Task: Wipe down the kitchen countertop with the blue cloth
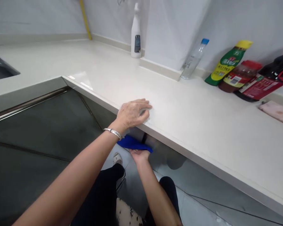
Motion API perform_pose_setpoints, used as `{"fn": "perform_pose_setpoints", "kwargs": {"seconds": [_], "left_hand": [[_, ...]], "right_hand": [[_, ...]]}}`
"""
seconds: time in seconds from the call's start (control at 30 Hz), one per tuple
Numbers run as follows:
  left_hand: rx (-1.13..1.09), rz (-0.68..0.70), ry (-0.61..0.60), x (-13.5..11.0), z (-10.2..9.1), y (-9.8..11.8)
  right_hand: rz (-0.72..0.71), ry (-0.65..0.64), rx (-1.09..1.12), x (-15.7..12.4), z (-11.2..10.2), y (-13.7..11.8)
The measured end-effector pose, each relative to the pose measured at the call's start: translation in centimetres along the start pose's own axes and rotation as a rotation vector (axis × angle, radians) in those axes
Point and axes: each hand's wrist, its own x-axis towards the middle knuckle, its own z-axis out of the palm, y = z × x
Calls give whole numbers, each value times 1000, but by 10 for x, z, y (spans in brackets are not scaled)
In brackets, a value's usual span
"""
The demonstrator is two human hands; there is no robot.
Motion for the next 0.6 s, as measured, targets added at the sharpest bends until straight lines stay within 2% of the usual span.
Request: {"fn": "perform_pose_setpoints", "kwargs": {"seconds": [0.07,0.1,0.13,0.2,0.23,0.27,0.3,0.37,0.43,0.5,0.53,0.6], "left_hand": [[-122,70,111,-27,-5,-3],[-211,92,176,-47,-7,-5],[-315,56,247,-72,-7,-8],[-460,-208,397,-131,2,-11],[-520,-378,412,-163,11,-11],[-630,-560,360,-194,24,-10],[-797,-748,259,-222,40,-7],[-1219,-1032,97,-268,74,5],[-1542,-1081,36,-293,100,21],[-1753,-1053,100,-300,112,37],[-1838,-1041,162,-299,113,44],[-2013,-1024,296,-294,108,54]], "right_hand": [[75,-16,155,-23,7,-23],[103,-50,203,-35,9,-34],[108,-92,212,-47,9,-45],[83,-119,169,-68,3,-61],[52,-96,131,-76,-1,-66],[4,-59,84,-82,-5,-69],[-63,-25,29,-87,-8,-72],[-260,14,-102,-94,-12,-76],[-518,31,-293,-99,-11,-82],[-770,8,-589,-106,-4,-91],[-870,-52,-768,-110,1,-96],[-972,-327,-1160,-121,13,-100]]}}
